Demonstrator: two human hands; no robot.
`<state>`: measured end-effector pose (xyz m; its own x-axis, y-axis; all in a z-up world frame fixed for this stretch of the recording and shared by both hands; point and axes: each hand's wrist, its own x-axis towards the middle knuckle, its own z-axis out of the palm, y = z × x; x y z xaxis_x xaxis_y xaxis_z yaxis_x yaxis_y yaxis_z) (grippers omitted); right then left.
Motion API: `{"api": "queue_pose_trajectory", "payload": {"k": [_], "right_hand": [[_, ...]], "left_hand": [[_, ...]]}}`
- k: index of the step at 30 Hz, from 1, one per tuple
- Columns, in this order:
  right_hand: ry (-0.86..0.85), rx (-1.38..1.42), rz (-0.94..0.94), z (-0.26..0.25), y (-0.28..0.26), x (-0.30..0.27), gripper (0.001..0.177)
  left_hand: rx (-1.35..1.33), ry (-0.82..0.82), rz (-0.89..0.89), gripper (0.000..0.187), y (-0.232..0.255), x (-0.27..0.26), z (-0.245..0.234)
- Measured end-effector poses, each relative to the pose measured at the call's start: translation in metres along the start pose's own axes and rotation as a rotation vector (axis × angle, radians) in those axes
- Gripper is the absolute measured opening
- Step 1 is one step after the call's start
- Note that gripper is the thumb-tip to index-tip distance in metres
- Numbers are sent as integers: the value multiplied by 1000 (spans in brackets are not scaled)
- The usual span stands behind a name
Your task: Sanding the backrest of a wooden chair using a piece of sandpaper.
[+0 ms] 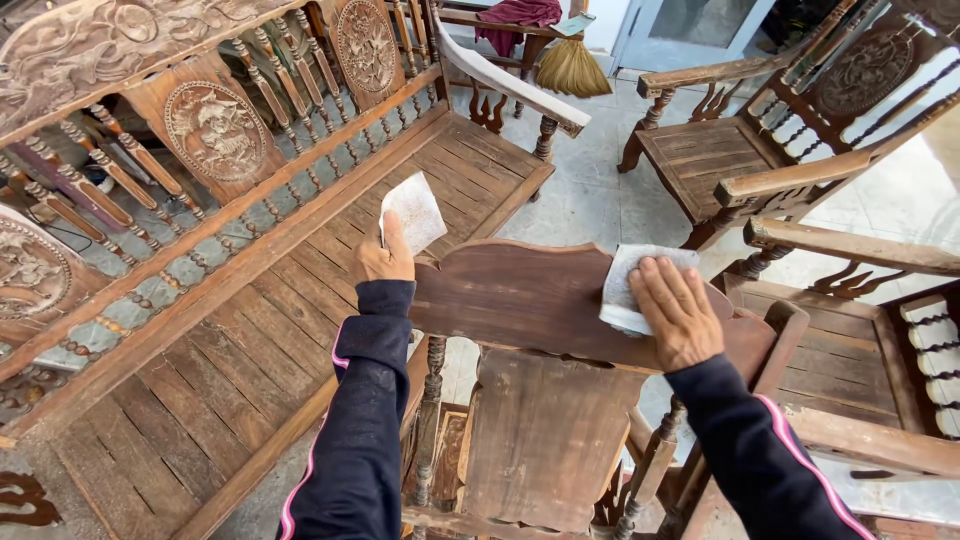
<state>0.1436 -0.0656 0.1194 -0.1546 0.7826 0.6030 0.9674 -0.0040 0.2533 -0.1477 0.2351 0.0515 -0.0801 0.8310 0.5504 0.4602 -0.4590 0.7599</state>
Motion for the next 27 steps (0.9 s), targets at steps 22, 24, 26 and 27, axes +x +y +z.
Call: {"api": "queue_pose_trajectory", "payload": {"k": [22,24,26,27], "right_hand": [[196,131,283,62,-110,42,70],[203,221,162,60,-126,74,62],[212,210,37,45,-122,84,62],[209,212,45,34,-105,67,62]], "left_hand": [[-74,-30,6,59,13,1,-11],[-75,-31,2,59,13,-1,-10],[-87,-6,30,59,13,1,-11],[-84,-14,30,59,14,1,-13]]}}
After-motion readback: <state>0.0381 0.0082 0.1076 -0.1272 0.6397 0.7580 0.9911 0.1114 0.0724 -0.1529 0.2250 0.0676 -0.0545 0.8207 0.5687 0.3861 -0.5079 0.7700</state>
